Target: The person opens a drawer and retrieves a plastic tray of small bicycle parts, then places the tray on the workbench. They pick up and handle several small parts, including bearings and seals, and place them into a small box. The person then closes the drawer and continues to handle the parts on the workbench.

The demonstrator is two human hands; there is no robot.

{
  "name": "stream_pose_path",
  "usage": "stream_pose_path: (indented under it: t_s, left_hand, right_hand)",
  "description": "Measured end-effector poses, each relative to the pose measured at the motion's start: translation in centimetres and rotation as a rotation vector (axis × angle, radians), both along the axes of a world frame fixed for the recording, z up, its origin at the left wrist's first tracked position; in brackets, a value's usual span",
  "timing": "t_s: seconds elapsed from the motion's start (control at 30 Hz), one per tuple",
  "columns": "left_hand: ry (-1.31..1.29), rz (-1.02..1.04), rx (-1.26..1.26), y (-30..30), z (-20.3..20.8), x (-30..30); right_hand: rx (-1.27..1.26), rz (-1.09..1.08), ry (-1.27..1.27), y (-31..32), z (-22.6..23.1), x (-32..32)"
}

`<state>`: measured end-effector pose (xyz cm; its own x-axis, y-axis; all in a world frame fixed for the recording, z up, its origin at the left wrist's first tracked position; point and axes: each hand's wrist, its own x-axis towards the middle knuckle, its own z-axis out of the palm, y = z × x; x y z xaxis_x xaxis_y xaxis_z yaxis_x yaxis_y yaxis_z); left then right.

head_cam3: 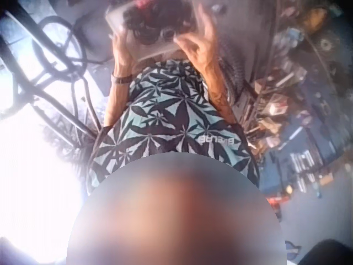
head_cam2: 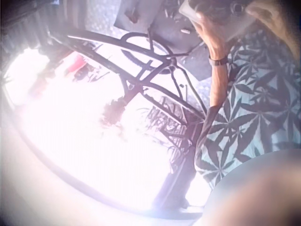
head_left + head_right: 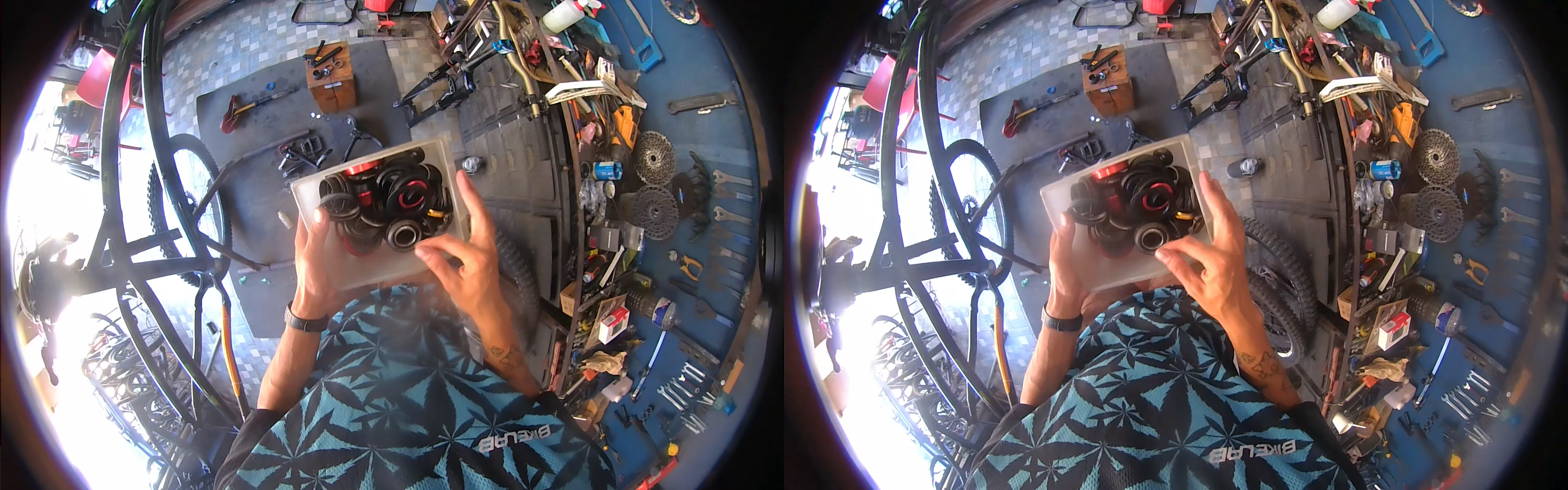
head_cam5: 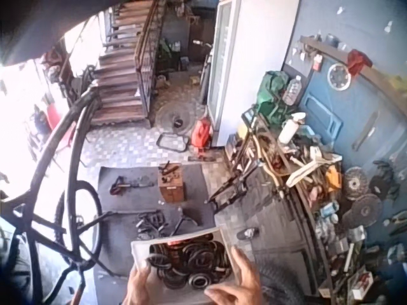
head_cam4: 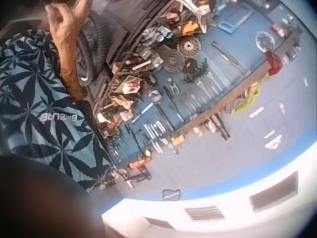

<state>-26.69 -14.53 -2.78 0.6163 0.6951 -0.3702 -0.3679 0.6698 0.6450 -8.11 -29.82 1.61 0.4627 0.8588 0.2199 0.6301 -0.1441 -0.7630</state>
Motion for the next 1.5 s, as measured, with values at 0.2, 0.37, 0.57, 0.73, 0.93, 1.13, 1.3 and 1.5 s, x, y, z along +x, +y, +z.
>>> stream_pose_path:
  t_s: [0.2, 0.37, 0.57, 0.73, 0.93, 1.13, 1.3, 1.5]
  left_hand:
    - [0.102, 0.003, -0.043, 1.0, 0.5, 2.4]
    - [0.087, 0.002, -0.075, 1.0, 1.3, 4.3]
    - [0.073, 0.013, -0.110, 1.1, 1.6, 5.4]
    - [0.022, -0.010, -0.166, 1.1, 2.2, 6.2]
    - [0.211, 0.060, 0.029, 0.3, 2.4, 7.8]
    - [0.260, 0.100, 0.033, 0.2, 2.7, 6.8]
    - [0.194, 0.082, -0.068, 0.6, 2.4, 5.7]
    - [0.131, 0.081, -0.046, 0.6, 2.5, 5.6]
  right_hand:
    - [0.072, -0.227, -0.033, 0.6, -0.5, 3.5]
    - [0.085, -0.256, -0.066, 0.3, 0.5, 7.3]
    - [0.093, -0.256, -0.003, 0.9, 0.7, 8.7]
    - [0.097, -0.200, -0.096, 2.4, 1.5, 8.1]
    - [-0.127, 0.160, -0.289, 6.5, 1.1, 5.1]
    - [-0.148, 0.057, -0.430, 7.7, -1.5, 10.6]
    - [-0.102, 0.144, -0.171, 8.8, -0.8, 11.9]
    - [-0.035, 0.424, -0.363, 9.8, 2.6, 5.8]
